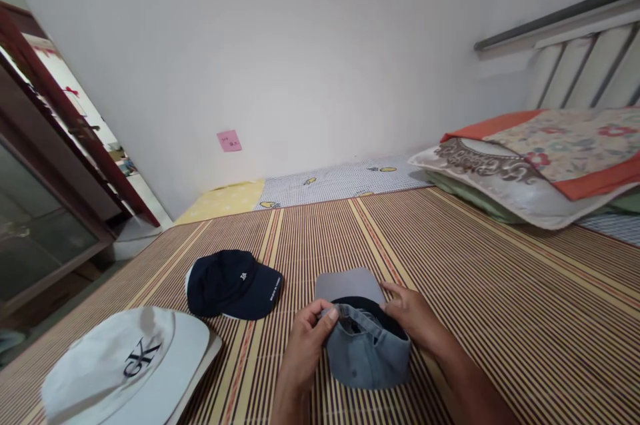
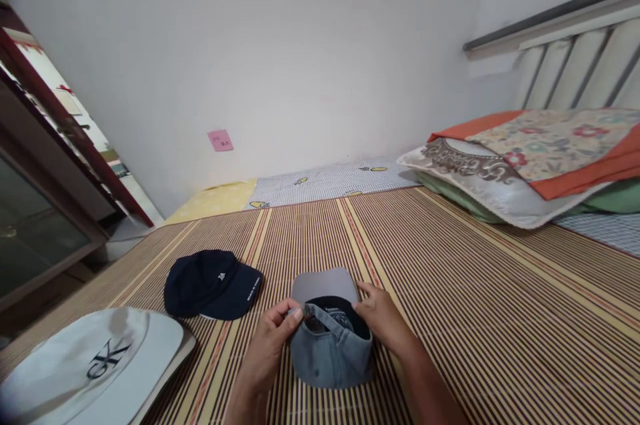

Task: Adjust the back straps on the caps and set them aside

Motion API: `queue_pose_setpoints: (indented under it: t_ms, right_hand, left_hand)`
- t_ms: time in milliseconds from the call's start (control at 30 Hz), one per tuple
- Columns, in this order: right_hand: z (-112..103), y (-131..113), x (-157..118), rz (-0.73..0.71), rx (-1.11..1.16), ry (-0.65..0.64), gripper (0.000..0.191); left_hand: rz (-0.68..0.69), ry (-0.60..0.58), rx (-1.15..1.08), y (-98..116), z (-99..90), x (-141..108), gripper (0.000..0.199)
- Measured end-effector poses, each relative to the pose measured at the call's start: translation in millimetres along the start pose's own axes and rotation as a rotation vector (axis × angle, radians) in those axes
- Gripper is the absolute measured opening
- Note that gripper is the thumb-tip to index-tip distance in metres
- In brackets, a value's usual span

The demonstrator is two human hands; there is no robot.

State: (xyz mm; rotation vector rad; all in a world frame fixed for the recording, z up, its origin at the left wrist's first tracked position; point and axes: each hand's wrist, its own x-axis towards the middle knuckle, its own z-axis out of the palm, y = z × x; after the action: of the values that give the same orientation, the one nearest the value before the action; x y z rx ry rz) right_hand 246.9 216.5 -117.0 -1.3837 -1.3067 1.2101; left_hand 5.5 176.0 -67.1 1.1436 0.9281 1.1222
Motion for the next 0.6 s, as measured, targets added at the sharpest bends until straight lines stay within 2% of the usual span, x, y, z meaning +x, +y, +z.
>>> queue_pose_setpoints:
  t_ms: [200,300,400,467,600]
  right_hand:
    - [-8,-3,7,-0.049,-0.050,0.114,0.049]
    - [-16,-10,-4,-0.075,-0.114,0.188,0.055]
    - [-16,-29,-19,-0.169,-0.145,0.264,0.058]
    - [-10,-46,-29,-0.212,-0.122,0.199,0.055]
    - [0,-79,-39,-0.244,-0.249,-0.130,0.045]
  left_hand:
    - [-0.026,-0.095,0.085,6,0.7,-2,0.048]
    - [-0.035,-0.112,0.094,6,2.7,-1,0.050]
    - [-0.040,-0.130,0.119,7,5.1,2,0.051]
    - [-0.041,-0.128,0.134,9,5.2,3,0.053]
    - [-0.035,-0.103,0.130,15,-0.2,4,0.055]
